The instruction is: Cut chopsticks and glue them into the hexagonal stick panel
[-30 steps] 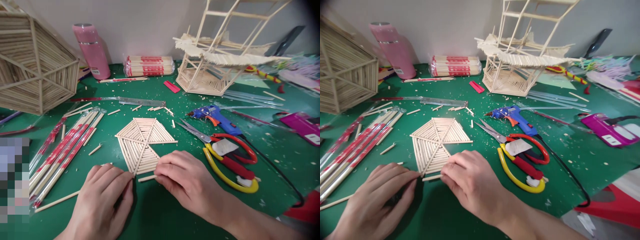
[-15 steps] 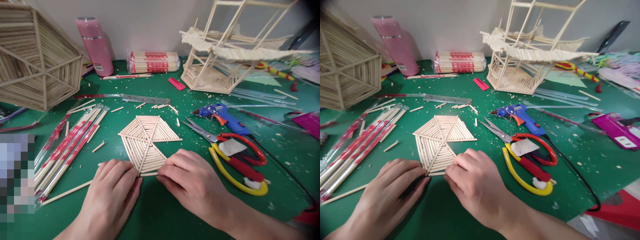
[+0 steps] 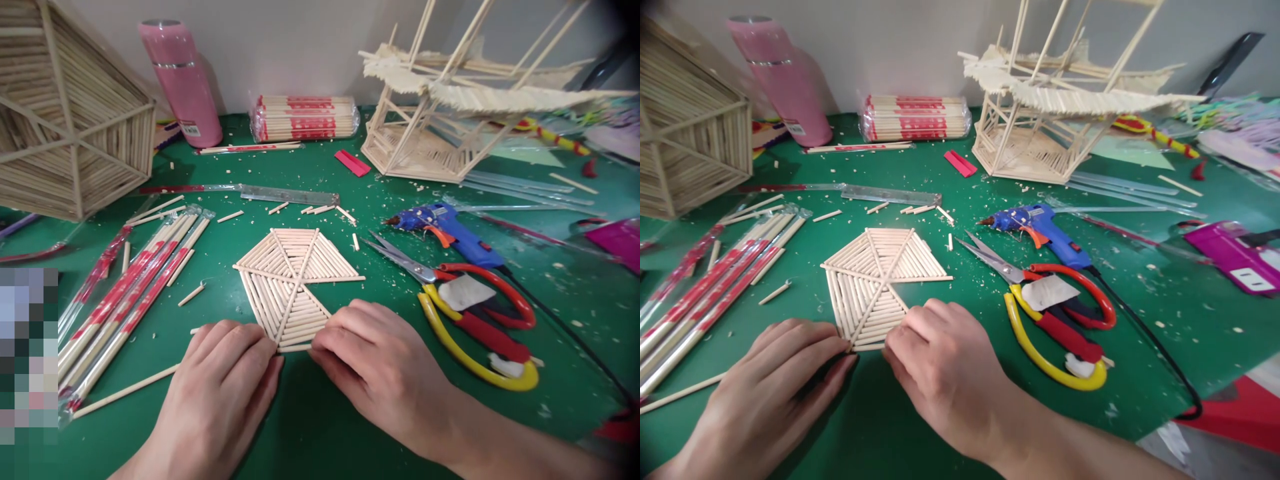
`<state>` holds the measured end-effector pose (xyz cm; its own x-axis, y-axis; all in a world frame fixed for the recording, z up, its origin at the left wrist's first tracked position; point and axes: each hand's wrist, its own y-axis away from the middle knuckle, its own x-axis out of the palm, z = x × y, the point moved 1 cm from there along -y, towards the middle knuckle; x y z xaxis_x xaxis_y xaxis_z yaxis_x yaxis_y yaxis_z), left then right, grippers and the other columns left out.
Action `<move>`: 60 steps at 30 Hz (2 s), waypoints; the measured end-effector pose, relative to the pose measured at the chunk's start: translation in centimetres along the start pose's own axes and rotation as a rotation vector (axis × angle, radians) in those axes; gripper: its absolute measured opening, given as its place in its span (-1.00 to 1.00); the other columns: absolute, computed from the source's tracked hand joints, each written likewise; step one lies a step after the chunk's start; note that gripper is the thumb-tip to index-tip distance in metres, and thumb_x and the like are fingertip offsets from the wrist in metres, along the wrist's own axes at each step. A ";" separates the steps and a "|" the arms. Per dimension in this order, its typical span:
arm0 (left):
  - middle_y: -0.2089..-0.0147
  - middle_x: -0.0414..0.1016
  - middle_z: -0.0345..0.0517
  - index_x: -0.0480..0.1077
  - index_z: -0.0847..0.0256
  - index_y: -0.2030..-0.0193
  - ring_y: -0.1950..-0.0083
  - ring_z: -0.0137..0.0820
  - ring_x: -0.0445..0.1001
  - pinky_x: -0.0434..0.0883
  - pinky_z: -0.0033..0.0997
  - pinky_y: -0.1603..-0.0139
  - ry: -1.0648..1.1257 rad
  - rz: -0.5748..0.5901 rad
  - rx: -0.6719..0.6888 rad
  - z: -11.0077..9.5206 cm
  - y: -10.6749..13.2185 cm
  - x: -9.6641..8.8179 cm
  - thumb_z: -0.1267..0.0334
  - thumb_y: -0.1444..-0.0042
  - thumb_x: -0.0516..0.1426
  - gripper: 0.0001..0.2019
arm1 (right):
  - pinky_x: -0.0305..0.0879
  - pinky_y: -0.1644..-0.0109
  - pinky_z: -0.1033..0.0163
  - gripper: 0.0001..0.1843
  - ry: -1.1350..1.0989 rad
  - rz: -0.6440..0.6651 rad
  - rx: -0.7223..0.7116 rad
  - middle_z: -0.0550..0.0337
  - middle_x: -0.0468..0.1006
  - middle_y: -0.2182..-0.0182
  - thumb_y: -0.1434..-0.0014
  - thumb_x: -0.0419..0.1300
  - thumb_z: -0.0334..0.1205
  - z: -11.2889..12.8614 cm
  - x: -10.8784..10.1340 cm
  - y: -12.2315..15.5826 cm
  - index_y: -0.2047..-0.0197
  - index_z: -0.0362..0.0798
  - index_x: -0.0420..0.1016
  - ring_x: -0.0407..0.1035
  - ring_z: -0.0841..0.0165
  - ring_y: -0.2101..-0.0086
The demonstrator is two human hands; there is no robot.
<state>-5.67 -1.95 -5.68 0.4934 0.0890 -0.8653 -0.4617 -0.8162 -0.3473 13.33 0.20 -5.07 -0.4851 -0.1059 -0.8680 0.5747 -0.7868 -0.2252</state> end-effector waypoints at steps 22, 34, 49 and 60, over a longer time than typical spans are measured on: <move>0.31 0.48 -0.16 0.40 0.13 0.26 0.30 -0.35 0.38 0.27 -0.32 0.24 -0.136 -0.053 0.085 0.6 0.7 0.9 0.29 -0.18 0.01 -0.86 | 0.16 0.35 0.28 -0.96 -0.064 0.174 0.201 0.24 0.40 0.42 -0.07 0.15 -0.32 -2.2 -3.1 0.2 0.34 -0.03 0.36 0.27 0.39 0.37; 0.29 0.49 -0.13 0.39 0.15 0.23 0.27 -0.33 0.38 0.27 -0.30 0.22 -0.176 -0.036 0.128 0.7 0.8 0.8 0.28 -0.23 -0.05 -0.80 | 0.09 0.37 0.26 -0.98 -0.034 0.137 0.169 0.25 0.35 0.46 -0.04 0.11 -0.34 -2.2 -2.2 0.4 0.39 -0.06 0.32 0.22 0.40 0.40; 0.23 0.41 -0.11 0.29 0.24 0.10 0.22 -0.40 0.36 0.28 -0.43 0.18 -0.015 0.028 -0.011 0.0 0.0 0.1 0.35 -0.15 0.07 -0.83 | 0.08 0.39 0.27 -0.96 -0.014 0.107 0.150 0.25 0.33 0.49 -0.06 0.09 -0.34 -2.3 -2.1 0.3 0.42 -0.04 0.29 0.22 0.39 0.43; 0.24 0.42 -0.13 0.30 0.22 0.13 0.25 -0.44 0.39 0.31 -0.53 0.22 -0.062 0.021 0.001 0.4 0.3 0.3 0.32 -0.20 0.00 -0.86 | 0.07 0.40 0.27 -0.96 -0.022 0.091 0.145 0.24 0.33 0.49 -0.07 0.09 -0.32 -2.4 -1.8 0.4 0.41 -0.05 0.29 0.21 0.39 0.43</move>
<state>-5.92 -1.93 -6.21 0.4372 0.1069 -0.8930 -0.4723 -0.8177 -0.3291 16.03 1.59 -4.63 -0.4506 -0.1928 -0.8716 0.5162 -0.8529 -0.0782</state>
